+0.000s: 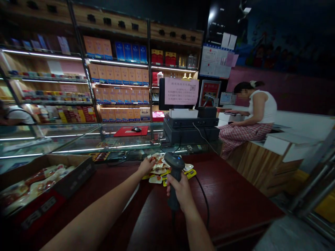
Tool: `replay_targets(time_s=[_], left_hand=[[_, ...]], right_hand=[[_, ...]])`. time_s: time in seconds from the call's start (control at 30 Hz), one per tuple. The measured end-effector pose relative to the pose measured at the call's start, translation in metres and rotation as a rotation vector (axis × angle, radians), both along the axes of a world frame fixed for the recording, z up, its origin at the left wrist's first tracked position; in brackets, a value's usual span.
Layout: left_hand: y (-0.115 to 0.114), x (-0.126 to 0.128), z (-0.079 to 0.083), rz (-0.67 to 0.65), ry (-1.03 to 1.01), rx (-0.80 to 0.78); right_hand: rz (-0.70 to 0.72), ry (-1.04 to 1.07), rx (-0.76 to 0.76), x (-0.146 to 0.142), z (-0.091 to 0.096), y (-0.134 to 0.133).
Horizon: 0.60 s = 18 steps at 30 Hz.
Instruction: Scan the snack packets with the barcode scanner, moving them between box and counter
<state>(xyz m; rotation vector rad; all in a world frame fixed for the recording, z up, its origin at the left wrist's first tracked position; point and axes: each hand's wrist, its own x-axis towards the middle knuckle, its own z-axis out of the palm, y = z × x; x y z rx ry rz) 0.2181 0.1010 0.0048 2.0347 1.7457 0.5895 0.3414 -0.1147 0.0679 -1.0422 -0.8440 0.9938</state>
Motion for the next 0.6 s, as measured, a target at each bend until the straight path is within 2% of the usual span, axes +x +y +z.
replay_targets(time_s=[0.17, 0.33, 0.47, 0.6], left_hand=[[-0.01, -0.004, 0.009, 0.035, -0.032, 0.019], [-0.026, -0.038, 0.021, 0.017, -0.067, 0.14], [-0.04, -0.091, 0.045, 0.034, -0.055, 0.252], [-0.047, -0.173, 0.091, 0.089, 0.055, 0.274]], right_hand=[[0.027, -0.005, -0.004, -0.009, -0.001, 0.004], [0.08, -0.026, -0.043, -0.031, -0.005, 0.013], [0.143, -0.062, -0.059, -0.058, -0.012, 0.029], [0.244, -0.081, -0.047, -0.096, -0.019, 0.046]])
